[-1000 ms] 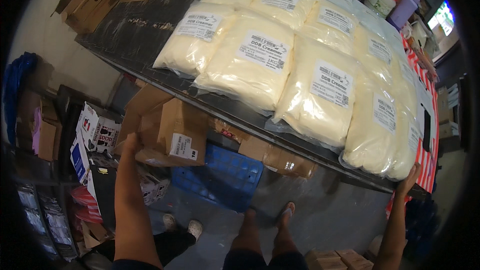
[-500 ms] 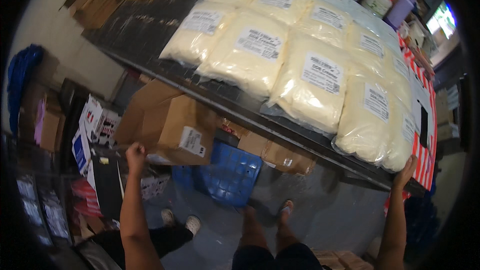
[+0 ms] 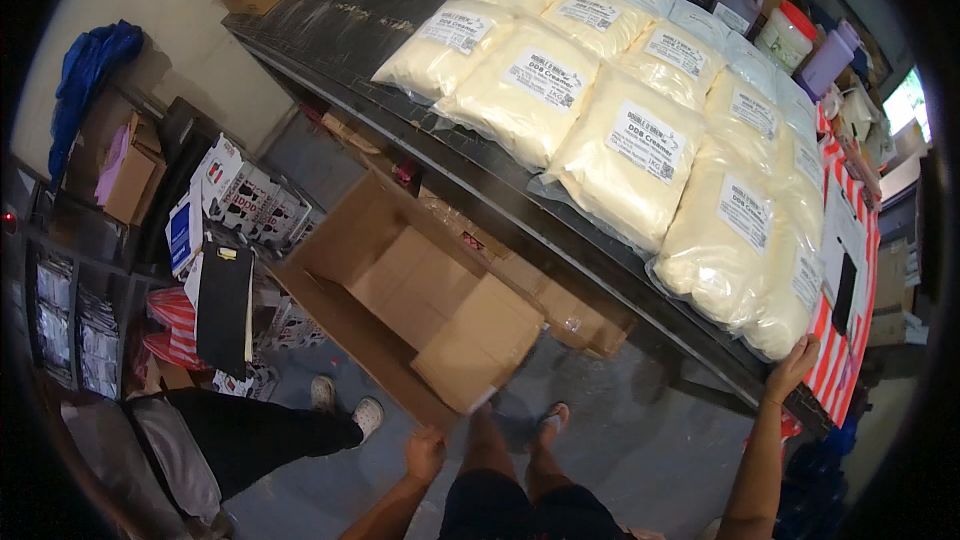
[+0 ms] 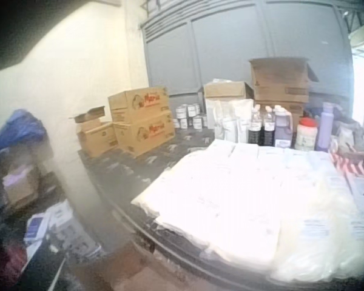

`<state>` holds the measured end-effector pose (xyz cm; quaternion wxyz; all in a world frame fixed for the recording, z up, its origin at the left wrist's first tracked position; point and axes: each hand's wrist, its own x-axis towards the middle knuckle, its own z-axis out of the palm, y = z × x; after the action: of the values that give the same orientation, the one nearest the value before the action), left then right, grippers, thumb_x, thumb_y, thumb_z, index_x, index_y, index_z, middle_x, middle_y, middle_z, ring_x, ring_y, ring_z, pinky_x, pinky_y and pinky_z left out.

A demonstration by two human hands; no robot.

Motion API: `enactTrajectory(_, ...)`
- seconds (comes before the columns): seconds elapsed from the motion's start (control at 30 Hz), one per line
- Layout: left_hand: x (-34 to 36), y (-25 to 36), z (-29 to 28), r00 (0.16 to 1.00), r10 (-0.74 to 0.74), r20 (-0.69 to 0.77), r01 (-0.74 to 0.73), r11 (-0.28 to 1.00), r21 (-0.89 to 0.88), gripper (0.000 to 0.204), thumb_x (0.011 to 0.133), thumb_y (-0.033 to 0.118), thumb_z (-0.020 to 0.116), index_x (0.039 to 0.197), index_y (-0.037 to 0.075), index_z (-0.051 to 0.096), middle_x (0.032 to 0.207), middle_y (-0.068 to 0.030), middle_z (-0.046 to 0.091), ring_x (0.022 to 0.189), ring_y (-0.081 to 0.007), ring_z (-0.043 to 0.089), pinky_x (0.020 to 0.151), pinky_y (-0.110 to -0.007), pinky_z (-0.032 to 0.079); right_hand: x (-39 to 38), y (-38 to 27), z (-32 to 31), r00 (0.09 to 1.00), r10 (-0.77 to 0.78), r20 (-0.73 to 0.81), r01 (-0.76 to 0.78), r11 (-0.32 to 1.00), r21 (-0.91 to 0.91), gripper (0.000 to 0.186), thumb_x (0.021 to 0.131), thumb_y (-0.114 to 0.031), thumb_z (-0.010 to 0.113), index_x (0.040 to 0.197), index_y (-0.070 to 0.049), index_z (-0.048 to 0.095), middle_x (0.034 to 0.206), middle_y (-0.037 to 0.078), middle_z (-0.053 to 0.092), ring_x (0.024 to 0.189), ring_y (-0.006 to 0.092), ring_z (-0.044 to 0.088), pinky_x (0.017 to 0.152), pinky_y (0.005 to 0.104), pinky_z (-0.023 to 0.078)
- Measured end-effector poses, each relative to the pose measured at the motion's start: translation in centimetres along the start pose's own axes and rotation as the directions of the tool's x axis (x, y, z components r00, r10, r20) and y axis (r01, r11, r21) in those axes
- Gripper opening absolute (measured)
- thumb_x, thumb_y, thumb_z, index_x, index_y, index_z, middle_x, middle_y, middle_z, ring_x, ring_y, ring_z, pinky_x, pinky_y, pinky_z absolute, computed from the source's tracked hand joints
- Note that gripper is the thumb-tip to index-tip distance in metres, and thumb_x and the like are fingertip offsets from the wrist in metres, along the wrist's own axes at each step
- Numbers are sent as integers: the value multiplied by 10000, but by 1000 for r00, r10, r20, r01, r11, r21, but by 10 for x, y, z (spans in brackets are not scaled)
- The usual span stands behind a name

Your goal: The person picks up sealed pouches of creamer from a table, places them into a red-and-white striped bag, and then into a cardboard box. They also write on the box with a marker.

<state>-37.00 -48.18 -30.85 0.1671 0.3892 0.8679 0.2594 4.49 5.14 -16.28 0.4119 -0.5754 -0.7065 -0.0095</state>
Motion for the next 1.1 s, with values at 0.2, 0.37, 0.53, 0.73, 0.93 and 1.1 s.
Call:
enactTrajectory(0.2,-54,46,69,985,-129,112,137,988,-66,81,781,36,662,853,49,695,890,-179,671,865,-409,663,726,-488,527,3,-7,0,999,-43,-12,43,999,7,323,1060,-252,458,1051,64,521,988,185,540,950,316,507,912,417,405)
enactTrajectory(0.37,-23,48,76,926,-376,20,376,921,-100,82,830,83,660,880,33,702,863,-212,680,845,-437,665,705,-500,535,4,-7,-1,1000,-10,19,9,999,46,318,1055,-246,472,1062,67,526,1006,194,554,959,327,514,912,418,408)
enactTrajectory(0.53,16,8,47,897,-307,-317,262,949,-177,86,764,-52,651,803,17,686,791,-202,684,759,-411,679,651,-443,531,2,-9,-1,1000,-29,-3,29,1000,-1,302,1050,-235,486,1058,62,540,1021,200,563,977,336,520,922,422,405)
enactTrajectory(0.73,16,3,43,953,-193,-235,189,981,-40,76,759,-57,660,755,17,677,809,-184,696,770,-392,688,666,-442,535,1,-19,-2,1000,-12,-18,12,1000,-2,272,1039,-209,491,1038,59,539,1002,188,552,986,329,508,921,426,393)
enactTrajectory(0.93,-25,22,62,958,-259,-121,272,956,108,43,773,15,686,811,19,706,839,-189,702,811,-404,687,716,-481,535,-1,-26,-3,999,-19,-31,19,1000,-2,240,1021,-193,515,1024,46,536,993,177,548,985,330,500,913,432,390)
enactTrajectory(1.1,-3,40,32,838,-364,407,272,924,267,331,772,290,797,985,45,730,927,-184,716,966,-404,681,845,-507,534,-2,-23,-2,999,-5,-44,4,1000,-13,242,1022,-193,517,1052,46,541,1007,178,558,1000,331,504,930,433,392)
